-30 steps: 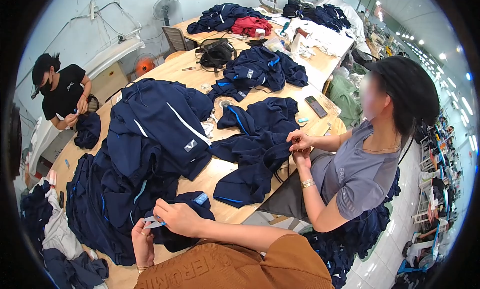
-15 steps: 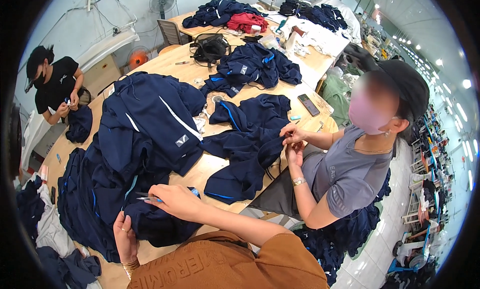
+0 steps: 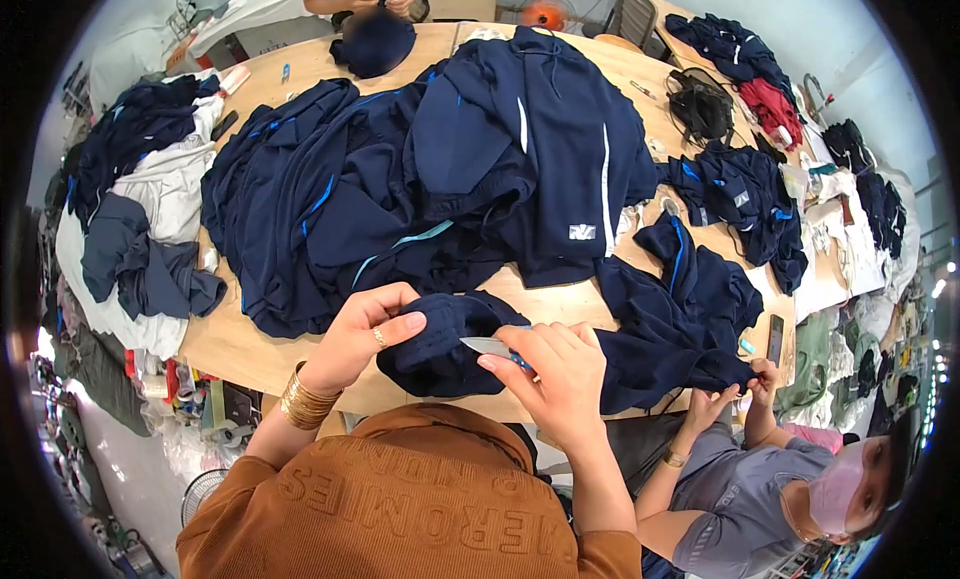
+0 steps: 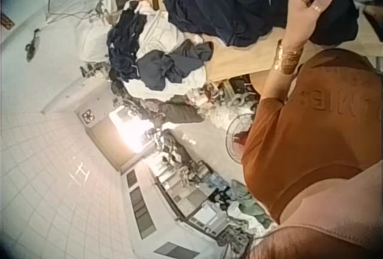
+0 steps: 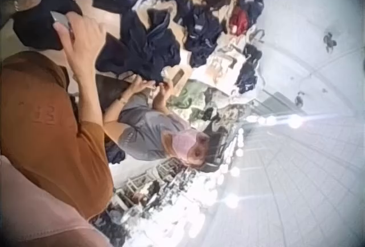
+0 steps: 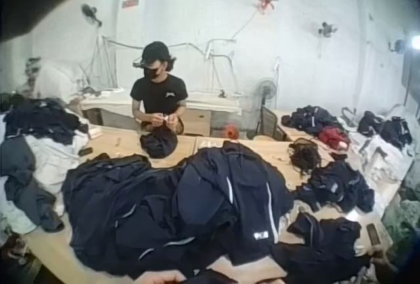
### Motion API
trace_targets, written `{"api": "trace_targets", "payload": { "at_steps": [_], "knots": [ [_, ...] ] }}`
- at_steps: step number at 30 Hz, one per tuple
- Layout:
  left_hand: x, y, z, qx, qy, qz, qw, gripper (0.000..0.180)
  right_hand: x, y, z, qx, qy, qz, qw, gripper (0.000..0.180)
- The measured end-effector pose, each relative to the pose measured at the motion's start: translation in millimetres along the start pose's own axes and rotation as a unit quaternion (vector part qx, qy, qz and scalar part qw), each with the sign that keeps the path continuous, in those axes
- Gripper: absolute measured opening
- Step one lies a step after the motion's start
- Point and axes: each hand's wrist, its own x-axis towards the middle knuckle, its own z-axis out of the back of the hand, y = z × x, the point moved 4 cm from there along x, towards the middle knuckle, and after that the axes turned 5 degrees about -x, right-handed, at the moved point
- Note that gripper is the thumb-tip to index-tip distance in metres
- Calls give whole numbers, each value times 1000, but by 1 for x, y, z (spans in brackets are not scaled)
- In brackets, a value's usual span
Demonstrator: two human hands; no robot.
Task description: Trimming loose threads from navy blue athletic shorts using small thread snips.
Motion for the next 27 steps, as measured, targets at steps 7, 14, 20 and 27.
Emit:
{"api": "trace_targets", "payload": {
  "at_steps": [7,14,20,27],
  "knots": [
    [1,3,0,10,10,9,1000,20,6,14,-1,-80,-9,43,996,24],
    [-1,2,-2,15,17,17,1000,20,8,19,-1,-82,-8,57,995,26],
    [-1,2,-4,19,24,8,999,21,9,19,-3,-72,-5,60,996,26],
    [-3,1,-2,35,25,6,999,22,5,6,-6,30,3,-3,1000,28]
  ]
}}
